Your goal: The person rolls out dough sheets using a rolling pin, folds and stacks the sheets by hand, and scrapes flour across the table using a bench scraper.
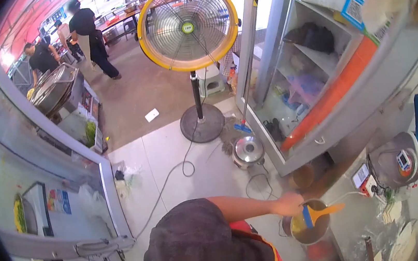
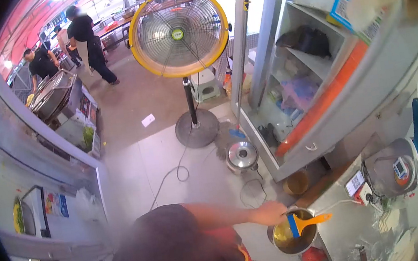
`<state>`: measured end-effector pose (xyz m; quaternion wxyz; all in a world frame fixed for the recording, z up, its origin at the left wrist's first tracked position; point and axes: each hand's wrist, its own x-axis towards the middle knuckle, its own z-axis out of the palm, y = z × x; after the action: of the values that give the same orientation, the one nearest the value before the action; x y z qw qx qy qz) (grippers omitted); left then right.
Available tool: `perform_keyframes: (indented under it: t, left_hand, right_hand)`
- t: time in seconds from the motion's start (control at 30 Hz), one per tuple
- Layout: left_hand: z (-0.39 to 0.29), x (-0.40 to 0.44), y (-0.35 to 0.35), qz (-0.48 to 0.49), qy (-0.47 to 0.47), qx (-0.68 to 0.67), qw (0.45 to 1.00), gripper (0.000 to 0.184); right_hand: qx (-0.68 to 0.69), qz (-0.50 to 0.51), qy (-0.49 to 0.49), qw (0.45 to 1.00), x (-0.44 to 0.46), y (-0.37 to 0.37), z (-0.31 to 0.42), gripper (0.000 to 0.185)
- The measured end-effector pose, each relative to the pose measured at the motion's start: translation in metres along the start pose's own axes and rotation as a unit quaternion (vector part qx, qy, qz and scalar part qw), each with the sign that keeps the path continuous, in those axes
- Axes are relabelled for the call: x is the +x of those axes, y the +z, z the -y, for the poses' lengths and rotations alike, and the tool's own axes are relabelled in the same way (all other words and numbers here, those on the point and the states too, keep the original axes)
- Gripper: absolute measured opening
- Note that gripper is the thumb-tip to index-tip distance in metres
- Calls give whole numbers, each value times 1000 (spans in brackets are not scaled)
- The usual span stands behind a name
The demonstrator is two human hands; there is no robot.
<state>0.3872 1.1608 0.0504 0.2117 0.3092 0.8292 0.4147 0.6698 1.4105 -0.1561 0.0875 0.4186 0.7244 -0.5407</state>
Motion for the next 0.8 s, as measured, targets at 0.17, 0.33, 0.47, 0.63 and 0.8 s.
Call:
perform_keyframes:
  t: [0.17, 0.33, 0.47, 0.63, 0.8]
  left_hand:
    - [-33, 22, 101, -50, 21, 82, 995, 29]
    - [-75, 33, 124, -70, -114, -190, 973, 25]
    - [-125, 62, 154, -90, -159, -180, 966, 24]
    - [-147, 132, 186, -82, -134, -146, 977, 25]
    - [-142, 207, 212, -90, -80, -90, 989, 30]
  right_hand:
    - [87, -69, 12, 994, -93, -162, -219, 28]
    - [177, -199, -6, 964, -144, -264, -175, 29]
    - [228, -214, 83, 946, -147, -299, -190, 19]
    - [335, -47, 313, 887, -154, -300, -318, 11]
    - [-14, -106, 285, 953, -187, -288, -285, 17]
